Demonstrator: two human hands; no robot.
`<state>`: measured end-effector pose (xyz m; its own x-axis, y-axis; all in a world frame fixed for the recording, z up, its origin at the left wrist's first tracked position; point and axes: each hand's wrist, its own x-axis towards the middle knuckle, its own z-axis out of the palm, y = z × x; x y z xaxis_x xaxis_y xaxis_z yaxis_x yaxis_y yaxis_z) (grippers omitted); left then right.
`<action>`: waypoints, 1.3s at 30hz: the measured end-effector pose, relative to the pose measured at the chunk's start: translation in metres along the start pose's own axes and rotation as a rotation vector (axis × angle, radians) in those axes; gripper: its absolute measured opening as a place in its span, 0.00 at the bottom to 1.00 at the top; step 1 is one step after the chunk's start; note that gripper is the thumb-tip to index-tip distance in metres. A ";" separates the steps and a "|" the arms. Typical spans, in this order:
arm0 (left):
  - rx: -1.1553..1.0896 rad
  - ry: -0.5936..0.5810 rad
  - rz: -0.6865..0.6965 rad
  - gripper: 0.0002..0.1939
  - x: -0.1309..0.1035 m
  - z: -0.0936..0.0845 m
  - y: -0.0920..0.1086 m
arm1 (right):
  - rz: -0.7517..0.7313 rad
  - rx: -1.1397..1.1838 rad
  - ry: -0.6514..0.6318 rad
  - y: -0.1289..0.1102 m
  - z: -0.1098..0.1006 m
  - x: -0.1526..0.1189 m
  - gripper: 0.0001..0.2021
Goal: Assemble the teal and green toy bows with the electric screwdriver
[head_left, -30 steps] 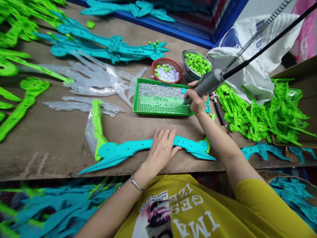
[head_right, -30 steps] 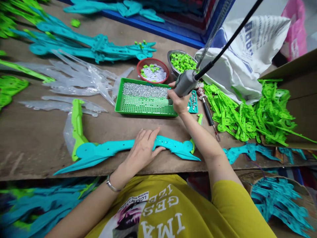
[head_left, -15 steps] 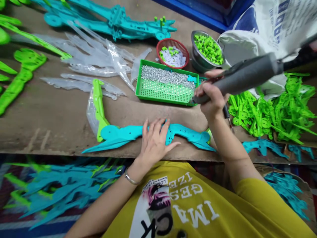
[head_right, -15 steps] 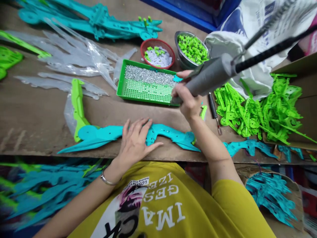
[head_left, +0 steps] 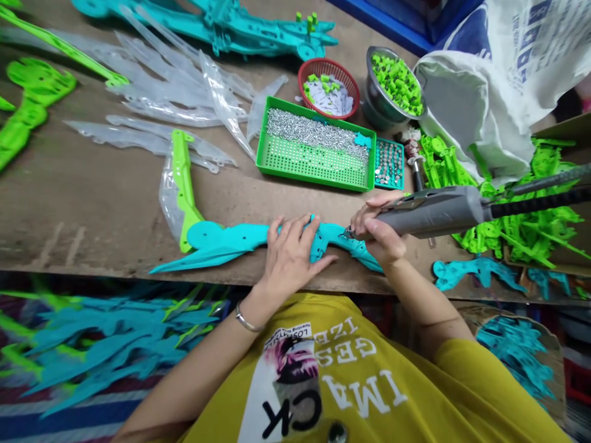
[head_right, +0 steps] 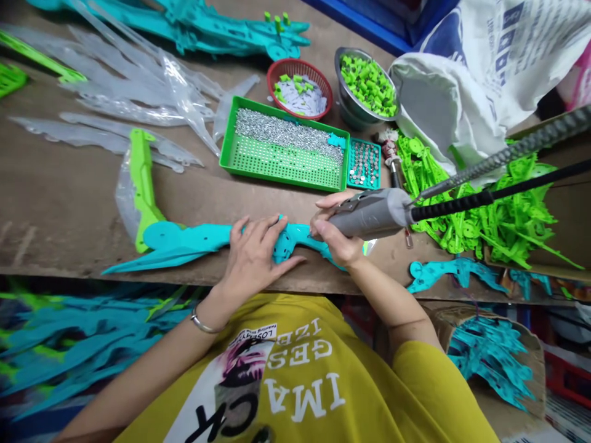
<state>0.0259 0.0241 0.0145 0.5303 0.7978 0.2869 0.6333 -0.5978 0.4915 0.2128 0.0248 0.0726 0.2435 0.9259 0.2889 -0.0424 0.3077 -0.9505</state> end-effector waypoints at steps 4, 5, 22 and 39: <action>-0.004 0.009 0.005 0.38 0.000 0.000 0.000 | -0.026 -0.004 -0.012 0.004 -0.002 -0.002 0.15; -0.004 0.009 0.003 0.38 0.000 0.000 0.000 | -0.032 0.007 -0.019 0.004 -0.003 -0.002 0.14; -0.018 0.017 -0.008 0.38 0.000 0.000 0.001 | -0.044 0.079 -0.048 0.004 -0.004 -0.005 0.12; -0.020 -0.010 -0.034 0.38 0.001 0.000 0.002 | -0.014 -0.017 -0.124 0.002 -0.008 -0.010 0.12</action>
<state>0.0278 0.0240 0.0159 0.5138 0.8170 0.2617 0.6400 -0.5682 0.5173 0.2179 0.0145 0.0672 0.1226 0.9418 0.3129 -0.0233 0.3179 -0.9478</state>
